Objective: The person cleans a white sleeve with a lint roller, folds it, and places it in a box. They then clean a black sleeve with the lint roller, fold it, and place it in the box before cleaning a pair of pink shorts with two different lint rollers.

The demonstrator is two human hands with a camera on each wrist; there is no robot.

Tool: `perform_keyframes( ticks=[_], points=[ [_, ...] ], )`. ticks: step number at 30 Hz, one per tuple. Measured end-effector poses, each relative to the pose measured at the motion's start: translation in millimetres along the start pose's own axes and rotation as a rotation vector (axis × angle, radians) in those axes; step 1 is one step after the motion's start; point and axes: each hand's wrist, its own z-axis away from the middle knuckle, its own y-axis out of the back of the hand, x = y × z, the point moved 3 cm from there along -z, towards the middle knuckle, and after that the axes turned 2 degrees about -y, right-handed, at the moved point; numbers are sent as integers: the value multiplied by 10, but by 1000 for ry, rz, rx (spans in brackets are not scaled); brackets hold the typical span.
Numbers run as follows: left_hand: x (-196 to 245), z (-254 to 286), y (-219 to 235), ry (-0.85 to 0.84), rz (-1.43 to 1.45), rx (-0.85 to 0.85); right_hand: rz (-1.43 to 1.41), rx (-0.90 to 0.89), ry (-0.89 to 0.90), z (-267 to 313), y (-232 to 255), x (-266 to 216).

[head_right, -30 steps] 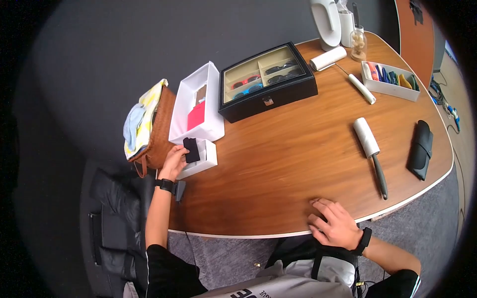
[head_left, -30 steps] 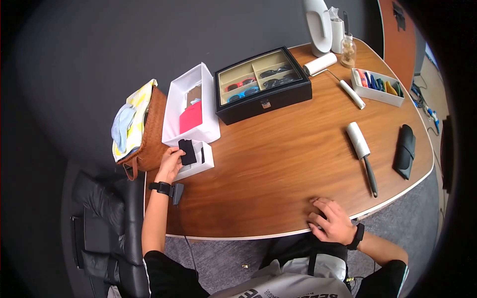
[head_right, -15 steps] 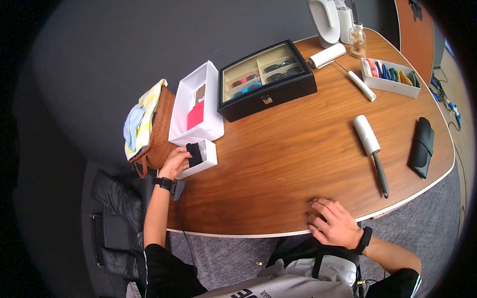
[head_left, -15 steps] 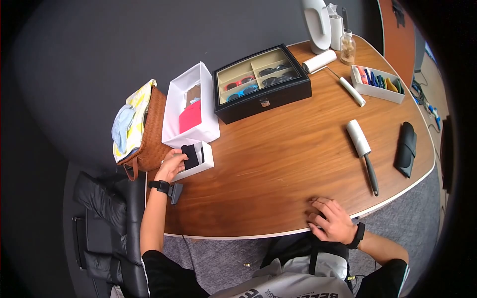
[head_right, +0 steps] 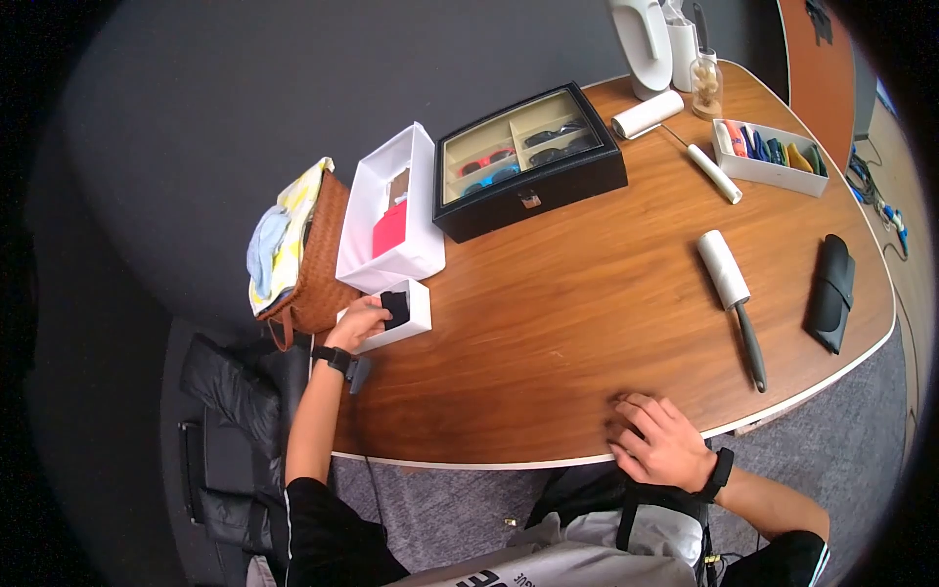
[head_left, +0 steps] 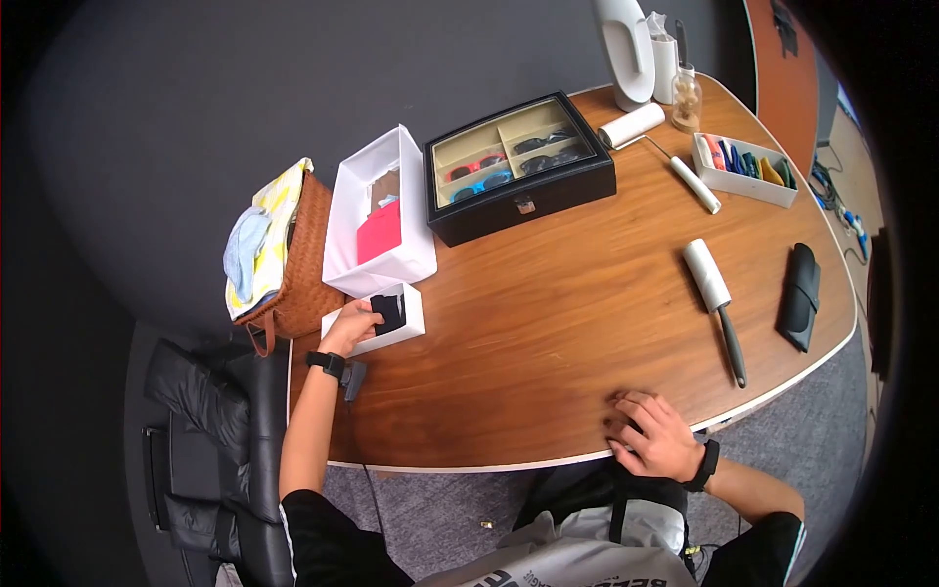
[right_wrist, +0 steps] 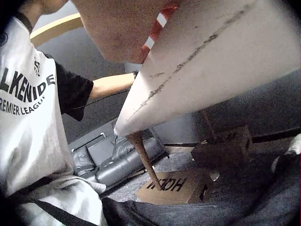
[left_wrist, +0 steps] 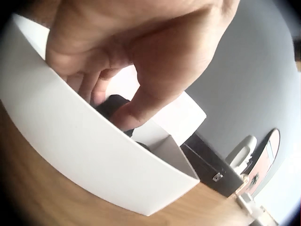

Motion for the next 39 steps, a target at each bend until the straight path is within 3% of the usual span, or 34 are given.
perform_keyframes(
  ticks=[10, 12, 13, 15, 16, 18, 24, 28, 30, 39],
  points=[
    [-8, 18, -47, -202, -389, 123, 9, 15, 5, 5, -14, 5],
    [55, 119, -53, -514, -767, 327, 11, 12, 3, 7, -11, 6],
    [70, 168, -83, -514, -768, 327, 13, 11, 1, 10, -11, 5],
    [146, 301, -182, -721, -764, 359, 12, 13, 1, 10, -12, 7],
    [126, 287, -185, -718, -766, 358, 13, 14, 4, 7, -13, 5],
    [99, 274, -217, -837, -744, 269, 11, 10, 2, 5, -15, 2],
    [25, 158, -209, -693, -701, 104, 30, 11, -3, 14, -20, 10],
    [24, 174, -165, -744, -731, 98, 31, 3, 1, 10, -13, 11],
    [85, 269, -149, -913, -687, 94, 33, 4, -3, 19, -17, 24],
    [183, 617, -220, -768, -576, -110, 16, 2, -1, -6, -29, 11]
  ],
)
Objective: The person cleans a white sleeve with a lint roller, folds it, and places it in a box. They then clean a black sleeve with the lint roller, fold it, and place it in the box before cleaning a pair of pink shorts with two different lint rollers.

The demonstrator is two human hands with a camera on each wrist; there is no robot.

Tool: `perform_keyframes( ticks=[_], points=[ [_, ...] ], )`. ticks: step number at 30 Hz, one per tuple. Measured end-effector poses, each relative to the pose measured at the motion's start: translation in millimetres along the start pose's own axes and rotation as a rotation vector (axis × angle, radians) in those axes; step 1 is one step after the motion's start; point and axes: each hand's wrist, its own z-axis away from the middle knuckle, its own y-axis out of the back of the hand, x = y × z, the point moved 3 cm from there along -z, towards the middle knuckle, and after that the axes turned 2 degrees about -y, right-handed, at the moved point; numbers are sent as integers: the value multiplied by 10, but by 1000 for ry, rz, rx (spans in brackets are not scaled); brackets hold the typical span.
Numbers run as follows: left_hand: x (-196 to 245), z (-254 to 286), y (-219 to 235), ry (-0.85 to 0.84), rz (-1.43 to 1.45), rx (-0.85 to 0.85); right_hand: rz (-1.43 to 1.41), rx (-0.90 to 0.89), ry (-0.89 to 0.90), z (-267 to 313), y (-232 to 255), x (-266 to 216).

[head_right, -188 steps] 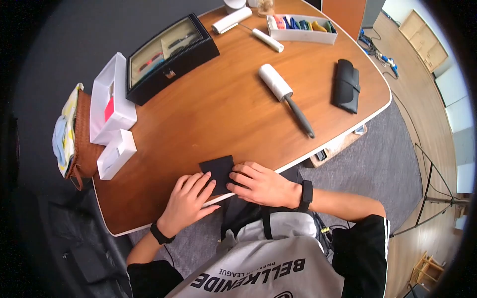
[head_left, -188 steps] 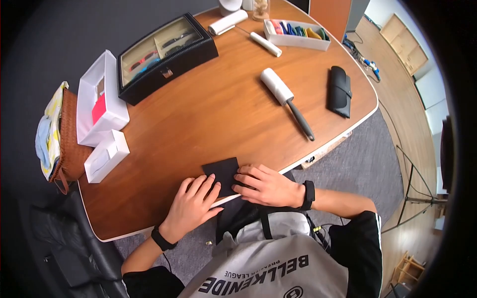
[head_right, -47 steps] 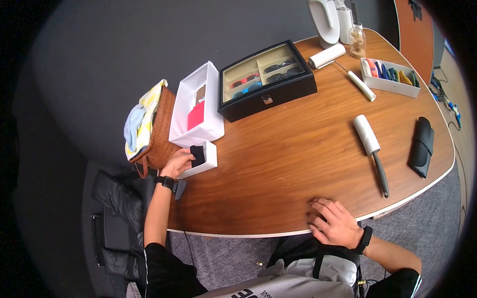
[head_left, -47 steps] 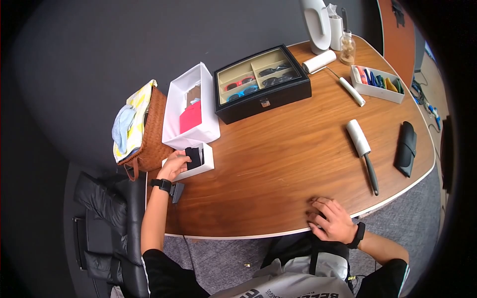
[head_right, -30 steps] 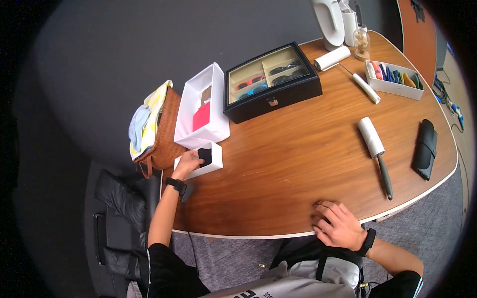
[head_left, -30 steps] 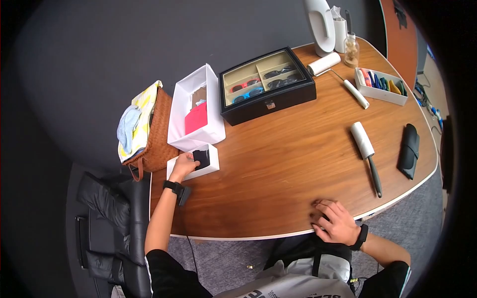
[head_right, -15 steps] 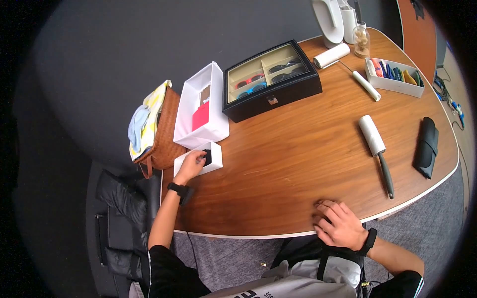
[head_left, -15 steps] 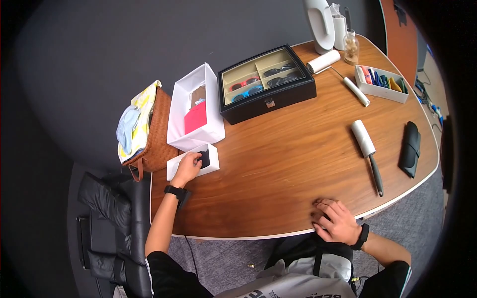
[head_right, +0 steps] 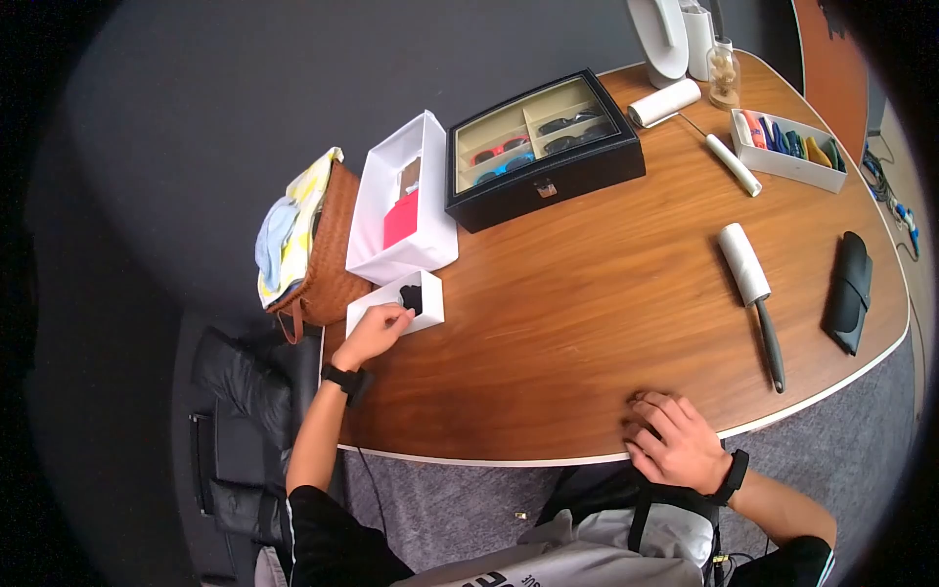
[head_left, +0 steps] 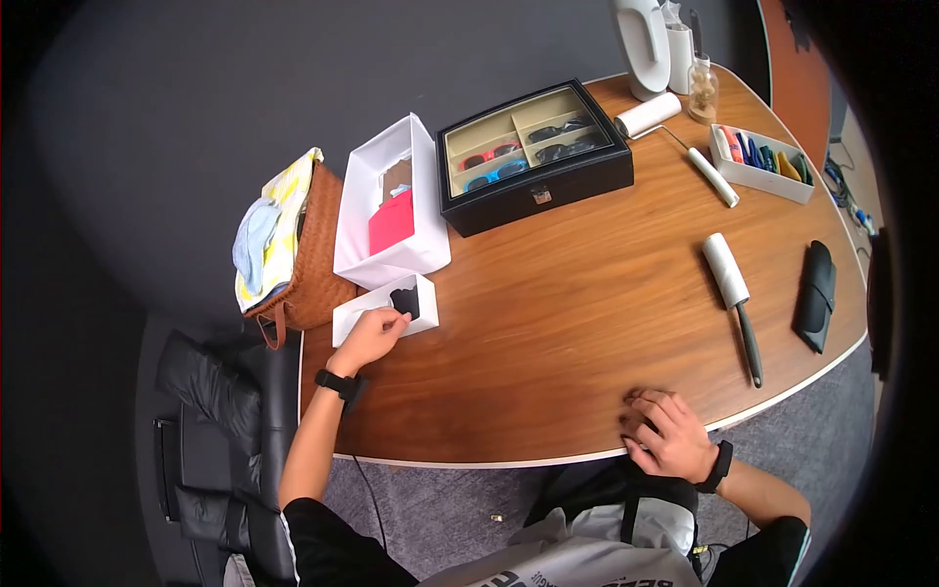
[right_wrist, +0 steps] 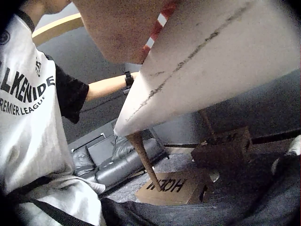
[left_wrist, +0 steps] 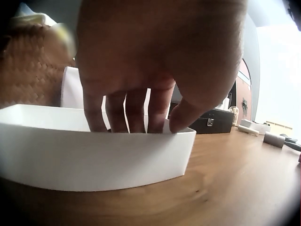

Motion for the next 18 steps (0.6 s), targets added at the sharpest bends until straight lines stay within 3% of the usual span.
perform_keyframes(
  ticks=[2, 5, 9, 11, 15, 18],
  points=[
    [-46, -28, -69, 135, -14, -71, 4, 1, -4, 20, -4, -3],
    [12, -48, -82, 151, -51, -59, 8, 4, -17, 25, -2, -5],
    [-68, -66, -42, 87, 81, 63, 3, 11, -11, 6, 5, -6],
    [-64, -84, 24, 18, -64, 125, -4, 11, -13, 4, -9, -12],
    [-98, -46, -98, -47, -154, 102, 1, 3, -10, -14, 23, -13],
    [-52, -57, -140, 36, -134, 21, 10, 2, -11, -2, 20, -14]
  ],
)
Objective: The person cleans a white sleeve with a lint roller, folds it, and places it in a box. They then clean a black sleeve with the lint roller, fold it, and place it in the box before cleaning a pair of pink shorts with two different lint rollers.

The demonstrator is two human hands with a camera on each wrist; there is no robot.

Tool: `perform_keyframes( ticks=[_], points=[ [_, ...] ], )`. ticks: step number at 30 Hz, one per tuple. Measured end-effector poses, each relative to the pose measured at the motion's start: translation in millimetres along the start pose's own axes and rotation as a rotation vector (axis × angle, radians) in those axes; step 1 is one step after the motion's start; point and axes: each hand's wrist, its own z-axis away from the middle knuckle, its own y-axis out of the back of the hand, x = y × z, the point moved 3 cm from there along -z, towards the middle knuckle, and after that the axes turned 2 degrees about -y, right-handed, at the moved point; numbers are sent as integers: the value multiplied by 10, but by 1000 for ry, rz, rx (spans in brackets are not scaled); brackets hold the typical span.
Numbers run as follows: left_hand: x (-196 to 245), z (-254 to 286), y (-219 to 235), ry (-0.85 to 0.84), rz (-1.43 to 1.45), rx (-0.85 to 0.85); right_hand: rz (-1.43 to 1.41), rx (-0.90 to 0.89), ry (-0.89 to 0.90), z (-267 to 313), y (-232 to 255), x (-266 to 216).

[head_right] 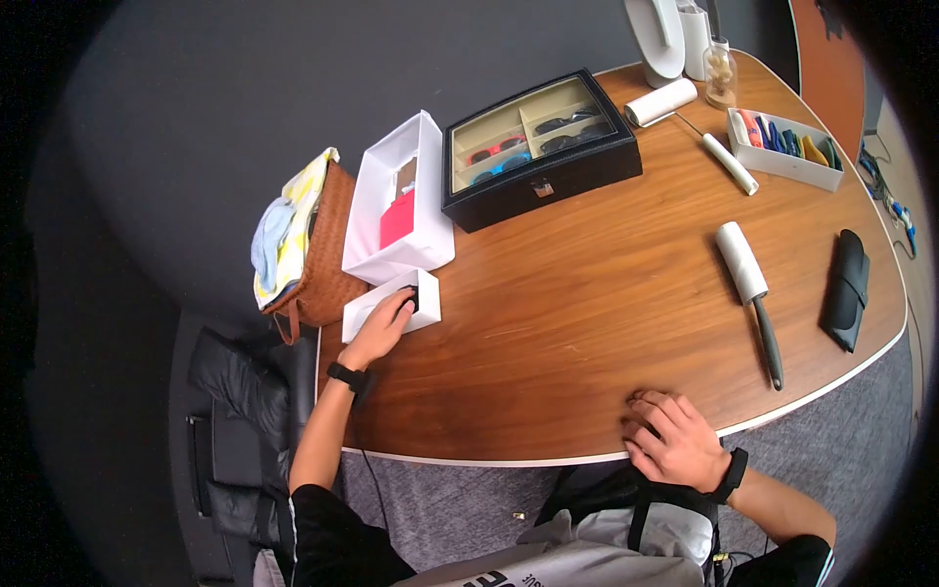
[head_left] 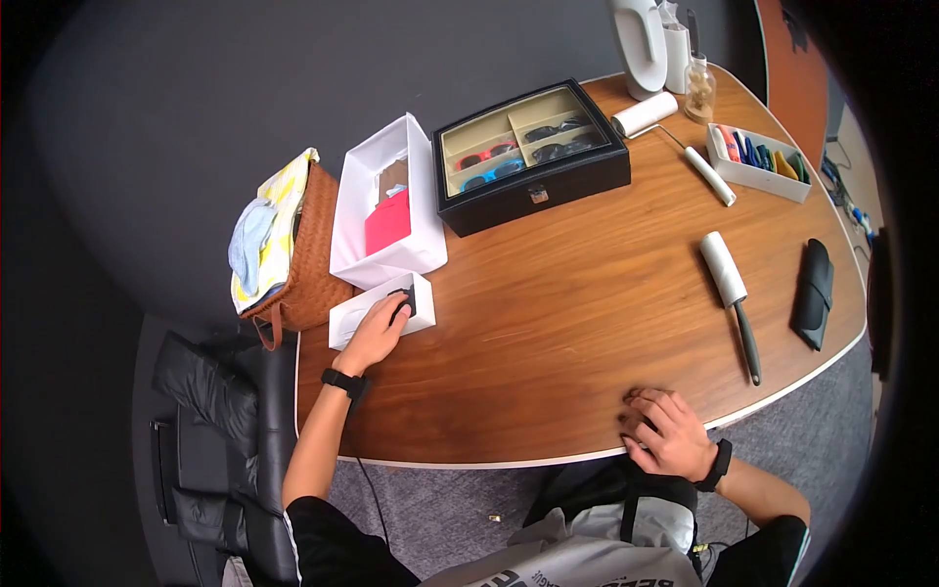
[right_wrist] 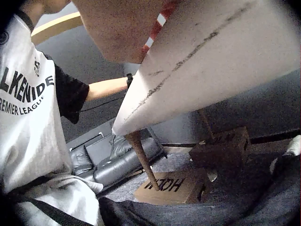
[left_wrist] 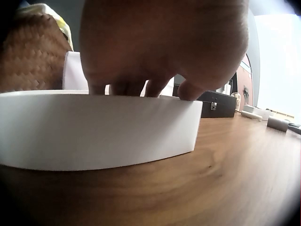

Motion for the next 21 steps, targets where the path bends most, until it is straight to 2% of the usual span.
perform_keyframes(
  ticks=[9, 11, 15, 17, 21],
  points=[
    [11, -37, 49, -15, 34, -25, 3, 1, -4, -16, -2, -7],
    [-58, -22, 76, -88, -18, 84, 7, 6, -4, -6, 7, -1],
    [-122, 7, 74, -88, 58, 94, 3, 6, 7, -19, -12, -8],
    [-120, -15, 33, -6, 117, 28, 5, 8, 4, -33, -10, -15],
    [-58, -35, -20, -20, 67, 11, 4, -4, -10, -30, 3, -18]
  ],
)
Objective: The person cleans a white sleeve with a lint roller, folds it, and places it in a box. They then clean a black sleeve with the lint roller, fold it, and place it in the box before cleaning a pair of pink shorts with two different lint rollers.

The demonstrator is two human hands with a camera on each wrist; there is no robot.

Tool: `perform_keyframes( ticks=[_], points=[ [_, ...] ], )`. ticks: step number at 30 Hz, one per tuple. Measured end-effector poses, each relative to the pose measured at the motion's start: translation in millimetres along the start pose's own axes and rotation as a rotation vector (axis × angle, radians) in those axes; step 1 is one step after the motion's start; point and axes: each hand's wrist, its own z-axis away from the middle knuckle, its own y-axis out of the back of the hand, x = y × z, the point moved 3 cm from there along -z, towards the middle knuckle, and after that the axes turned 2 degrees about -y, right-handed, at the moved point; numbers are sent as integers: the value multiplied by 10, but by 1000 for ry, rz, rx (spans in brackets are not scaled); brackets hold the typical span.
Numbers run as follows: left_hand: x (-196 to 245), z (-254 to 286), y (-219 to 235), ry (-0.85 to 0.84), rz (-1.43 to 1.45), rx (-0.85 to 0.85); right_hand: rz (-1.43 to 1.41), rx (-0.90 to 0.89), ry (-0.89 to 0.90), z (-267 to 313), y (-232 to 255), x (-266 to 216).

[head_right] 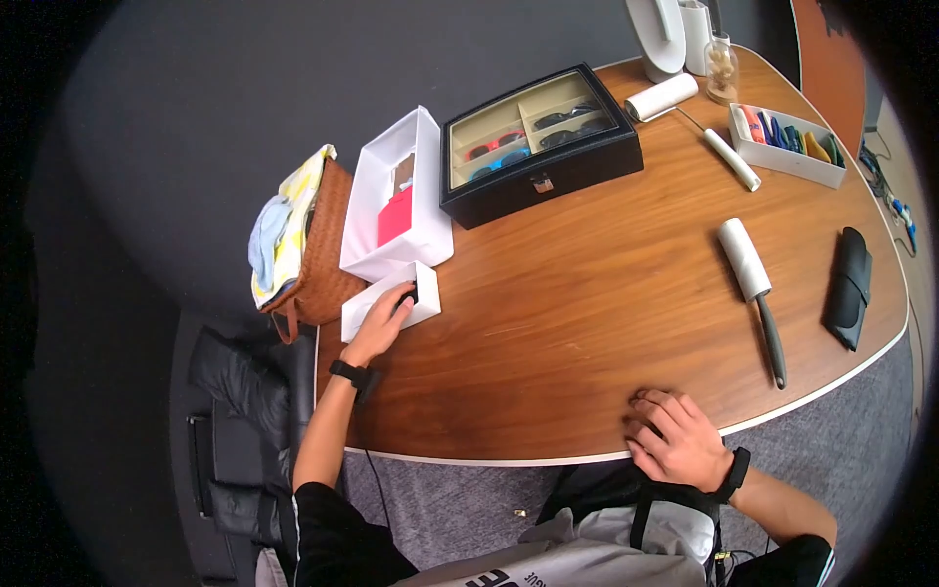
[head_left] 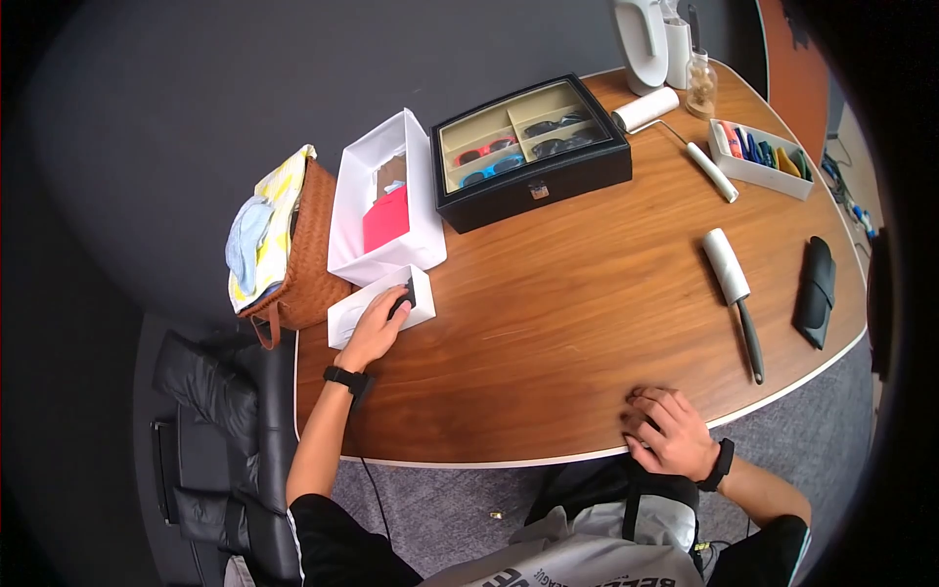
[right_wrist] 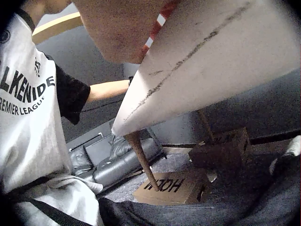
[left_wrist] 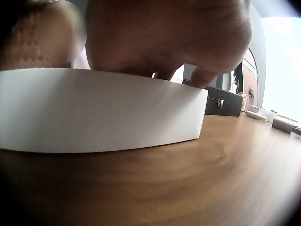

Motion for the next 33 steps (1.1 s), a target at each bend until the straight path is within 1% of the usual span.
perform_keyframes(
  ticks=[3, 5, 9, 11, 15, 17, 18, 20, 21, 23, 24, 26, 27, 29, 30, 32, 33],
  points=[
    [34, 34, 27, 32, 48, 25, -6, -2, 5, -18, 13, -2],
    [112, 105, 89, -96, -49, 175, -9, 1, 7, -17, 16, 6],
    [184, 223, 174, -127, -84, 124, -4, 7, 9, -9, -8, -2],
    [196, 251, 153, -50, 63, 101, -5, 6, 16, -21, -15, -6],
    [176, 201, 127, -67, 57, 74, 15, 2, 7, -25, -1, -7],
    [158, 167, 105, -32, -39, 0, 20, 1, 7, -12, -2, 0],
    [163, 161, 87, -34, -39, -1, 20, 2, 6, -5, -13, 3],
    [179, 165, 70, -103, -46, 42, 16, 5, 8, -5, -24, 4],
    [166, 157, 76, -103, -48, 41, 18, 7, 10, -9, -24, 4],
    [108, 117, 95, -17, -29, 52, 19, 8, 13, -10, -26, -1],
    [102, 89, 78, -16, -30, 52, 24, 9, 12, -6, -27, -2],
    [143, 45, 86, -166, -129, 290, 30, 9, 11, -6, -25, -5],
    [100, 33, 72, -166, -128, 291, 28, 8, 17, -13, -17, -6],
    [6, -35, 12, -105, -57, 194, 33, 9, 17, -12, -1, 3],
    [15, -56, -14, -112, -55, 193, 33, 11, 19, -10, -4, 5],
    [-1, -77, -79, -24, 1, 149, 35, 14, 15, 1, -9, 9],
    [-30, -102, -105, -29, 1, 145, 32, 15, 10, 7, -12, 9]
  ],
)
